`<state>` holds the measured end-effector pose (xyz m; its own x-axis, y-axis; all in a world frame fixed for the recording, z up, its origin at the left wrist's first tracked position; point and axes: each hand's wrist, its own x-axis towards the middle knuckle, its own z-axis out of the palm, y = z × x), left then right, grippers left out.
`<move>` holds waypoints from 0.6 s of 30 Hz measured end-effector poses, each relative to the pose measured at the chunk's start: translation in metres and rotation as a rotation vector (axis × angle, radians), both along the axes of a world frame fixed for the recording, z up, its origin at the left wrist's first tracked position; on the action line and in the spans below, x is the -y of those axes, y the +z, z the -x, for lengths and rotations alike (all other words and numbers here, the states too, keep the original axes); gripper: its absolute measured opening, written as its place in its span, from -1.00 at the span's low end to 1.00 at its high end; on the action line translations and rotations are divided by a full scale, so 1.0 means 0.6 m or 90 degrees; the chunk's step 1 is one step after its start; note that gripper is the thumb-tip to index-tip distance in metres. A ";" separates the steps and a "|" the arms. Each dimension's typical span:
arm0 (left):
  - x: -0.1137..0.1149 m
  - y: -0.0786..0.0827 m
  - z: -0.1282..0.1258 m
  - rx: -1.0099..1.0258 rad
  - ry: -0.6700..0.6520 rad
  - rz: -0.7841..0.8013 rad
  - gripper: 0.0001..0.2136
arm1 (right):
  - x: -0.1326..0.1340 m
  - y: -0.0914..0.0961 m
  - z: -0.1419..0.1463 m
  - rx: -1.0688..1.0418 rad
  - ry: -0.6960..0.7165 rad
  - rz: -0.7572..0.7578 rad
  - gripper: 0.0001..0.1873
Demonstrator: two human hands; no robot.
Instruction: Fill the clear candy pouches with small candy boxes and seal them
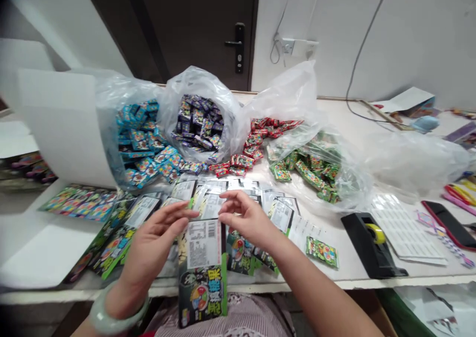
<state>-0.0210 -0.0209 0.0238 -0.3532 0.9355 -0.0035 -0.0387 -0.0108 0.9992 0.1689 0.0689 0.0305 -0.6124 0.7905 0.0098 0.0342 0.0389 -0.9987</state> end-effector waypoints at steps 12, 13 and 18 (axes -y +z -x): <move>-0.011 0.030 0.003 0.019 -0.067 0.014 -0.91 | 0.001 0.036 0.017 0.105 0.047 -0.056 -0.89; -0.014 0.034 0.004 0.018 -0.076 0.025 -0.90 | -0.001 0.038 0.020 0.103 0.055 -0.033 -0.88; -0.012 0.044 0.017 -0.034 -0.155 -0.034 -0.90 | -0.004 0.043 0.014 0.116 0.115 -0.006 -0.83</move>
<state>-0.0310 -0.0136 0.0502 -0.1166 0.9913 0.0612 0.0059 -0.0609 0.9981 0.1604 0.0711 0.0562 -0.7356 0.6689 -0.1067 0.2054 0.0702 -0.9762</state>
